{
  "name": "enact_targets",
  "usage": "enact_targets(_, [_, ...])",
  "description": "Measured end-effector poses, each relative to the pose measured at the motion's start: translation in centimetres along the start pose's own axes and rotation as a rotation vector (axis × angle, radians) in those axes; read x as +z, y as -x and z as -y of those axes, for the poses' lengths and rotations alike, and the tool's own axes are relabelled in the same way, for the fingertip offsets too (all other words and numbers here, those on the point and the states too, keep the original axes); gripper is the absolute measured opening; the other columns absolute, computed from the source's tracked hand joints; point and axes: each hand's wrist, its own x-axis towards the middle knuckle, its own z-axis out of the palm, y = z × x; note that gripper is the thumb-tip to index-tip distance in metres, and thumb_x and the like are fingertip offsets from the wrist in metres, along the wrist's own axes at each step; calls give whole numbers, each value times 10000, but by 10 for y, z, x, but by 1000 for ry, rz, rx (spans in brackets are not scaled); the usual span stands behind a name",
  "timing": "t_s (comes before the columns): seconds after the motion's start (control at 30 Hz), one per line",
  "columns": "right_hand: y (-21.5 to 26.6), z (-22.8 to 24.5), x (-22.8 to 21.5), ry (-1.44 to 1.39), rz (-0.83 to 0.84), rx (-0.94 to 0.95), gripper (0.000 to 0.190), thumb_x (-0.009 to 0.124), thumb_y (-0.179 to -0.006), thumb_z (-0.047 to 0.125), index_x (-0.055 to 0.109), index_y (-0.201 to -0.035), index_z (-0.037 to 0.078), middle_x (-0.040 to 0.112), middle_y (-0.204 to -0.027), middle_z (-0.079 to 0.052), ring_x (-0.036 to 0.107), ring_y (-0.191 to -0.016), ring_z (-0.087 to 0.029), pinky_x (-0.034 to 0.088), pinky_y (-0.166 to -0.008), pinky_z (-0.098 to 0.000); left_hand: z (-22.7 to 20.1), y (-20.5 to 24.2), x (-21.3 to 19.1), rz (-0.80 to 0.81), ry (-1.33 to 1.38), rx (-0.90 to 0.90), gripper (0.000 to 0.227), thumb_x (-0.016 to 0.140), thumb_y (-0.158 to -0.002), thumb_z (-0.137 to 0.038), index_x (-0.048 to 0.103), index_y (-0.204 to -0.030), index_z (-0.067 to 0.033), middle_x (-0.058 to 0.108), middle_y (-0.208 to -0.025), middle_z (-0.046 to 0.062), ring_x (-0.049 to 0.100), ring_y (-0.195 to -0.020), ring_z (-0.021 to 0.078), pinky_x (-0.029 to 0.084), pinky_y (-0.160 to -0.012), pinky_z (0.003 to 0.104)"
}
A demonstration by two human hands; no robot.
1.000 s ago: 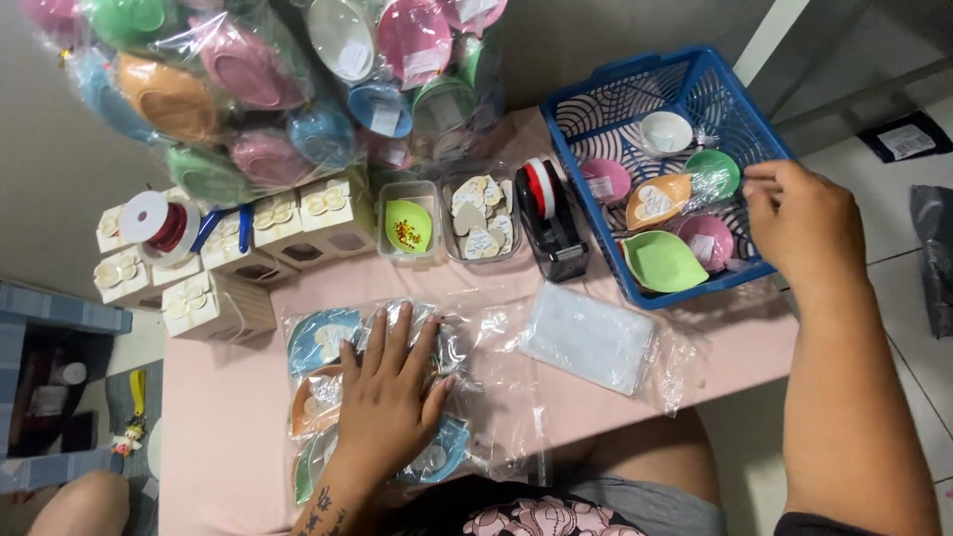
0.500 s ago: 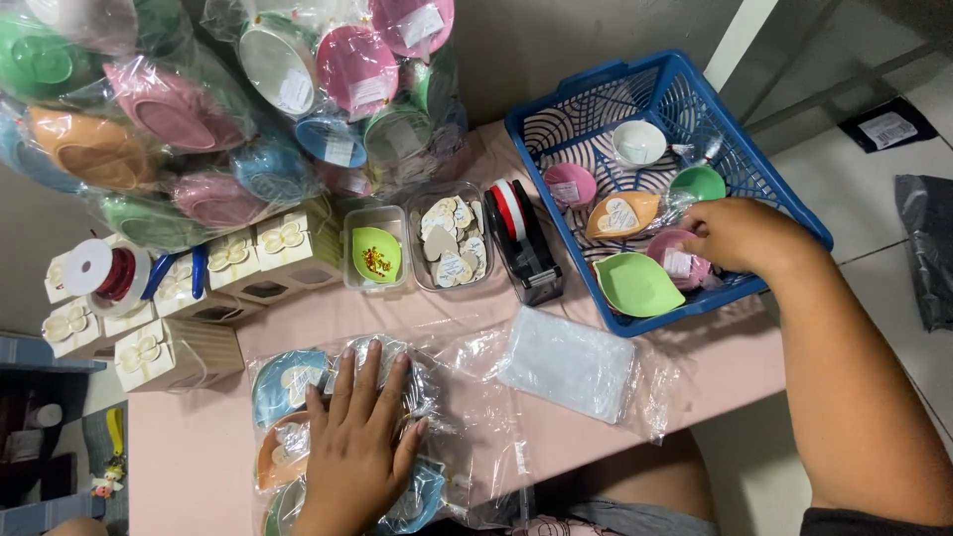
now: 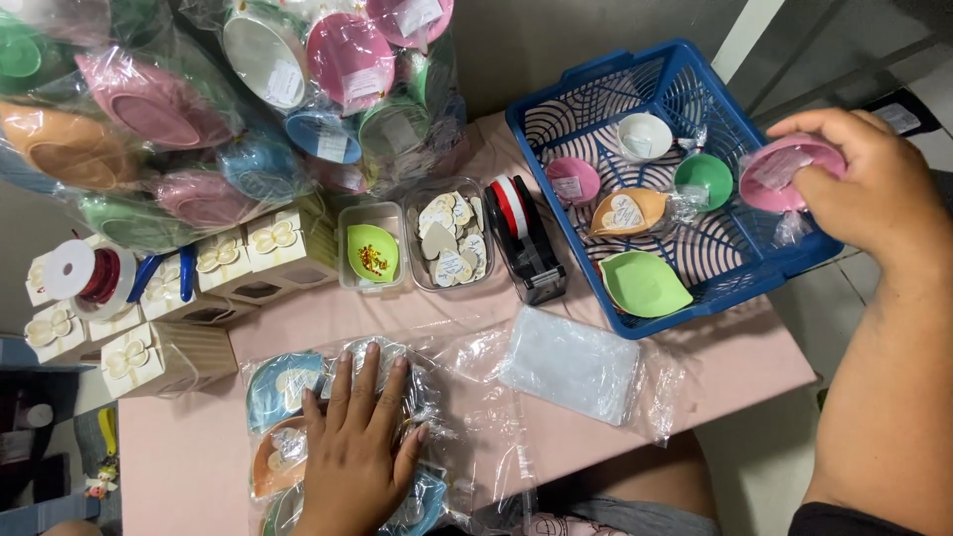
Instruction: Packing small colorful plastic containers and white inserts into clear plastic bags.
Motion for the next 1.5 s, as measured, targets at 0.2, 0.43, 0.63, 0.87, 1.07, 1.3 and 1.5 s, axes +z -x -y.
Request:
enact_targets(0.2, [59,76,4,-390,139,2,371,601,-999,6,610,-1369,-10,696,-1198,-177,688,-1081,-307,584,-885,-395,-2,0,-4,-15,52,2,774,374,-1016,-621,244,-1693,-270,155,-1790,58,93,-1647,322,96,-1236,656])
enact_targets(0.43, [144,99,84,-410,489,-234,423,654,-886,72,705,-1297,158,731,-1184,-44,711,-1128,-208,655,-953,-326,-2,2,-4,-6,92,-2,761,370,-1044,-588,215,-1702,-240,130,-1785,90,69,-1637,351,86,-1228,678])
enact_targets(0.63, [170,150,107,-71,806,68,589,578,-778,207,778,-1309,367,744,-1296,76,722,-1154,-159,515,-1008,-272,-4,0,-5,-22,102,-8,744,340,-1051,-613,246,-1690,-245,190,-1764,103,143,-1613,379,135,-1205,699])
enact_targets(0.87, [152,201,134,-65,636,89,430,693,-918,402,599,-1322,291,810,-1152,-138,762,-1116,-345,586,-946,-473,-7,-3,-16,97,259,-62,732,412,-1051,-592,323,-1667,-206,240,-1734,162,147,-1597,426,114,-1177,747])
enact_targets(1.07, [144,234,163,-221,619,4,501,757,-889,357,658,-1359,218,745,-1233,-148,703,-1198,-381,572,-999,-507,-7,-3,-17,93,281,-61,732,401,-1053,-597,328,-1662,-199,251,-1725,173,141,-1597,425,93,-1180,749])
enact_targets(1.3, [157,222,193,-56,320,-234,340,702,-914,181,619,-1244,191,646,-1050,-84,746,-963,-347,645,-827,-470,-6,-2,-16,70,265,-48,725,422,-1047,-593,356,-1652,-199,272,-1720,175,170,-1587,427,121,-1167,754])
enact_targets(1.5, [146,209,233,-236,277,-291,291,750,-903,207,648,-1175,184,646,-913,-48,749,-887,-316,644,-757,-434,-7,-3,-18,72,255,-46,722,444,-1048,-573,351,-1657,-196,263,-1724,173,157,-1587,431,128,-1160,759])
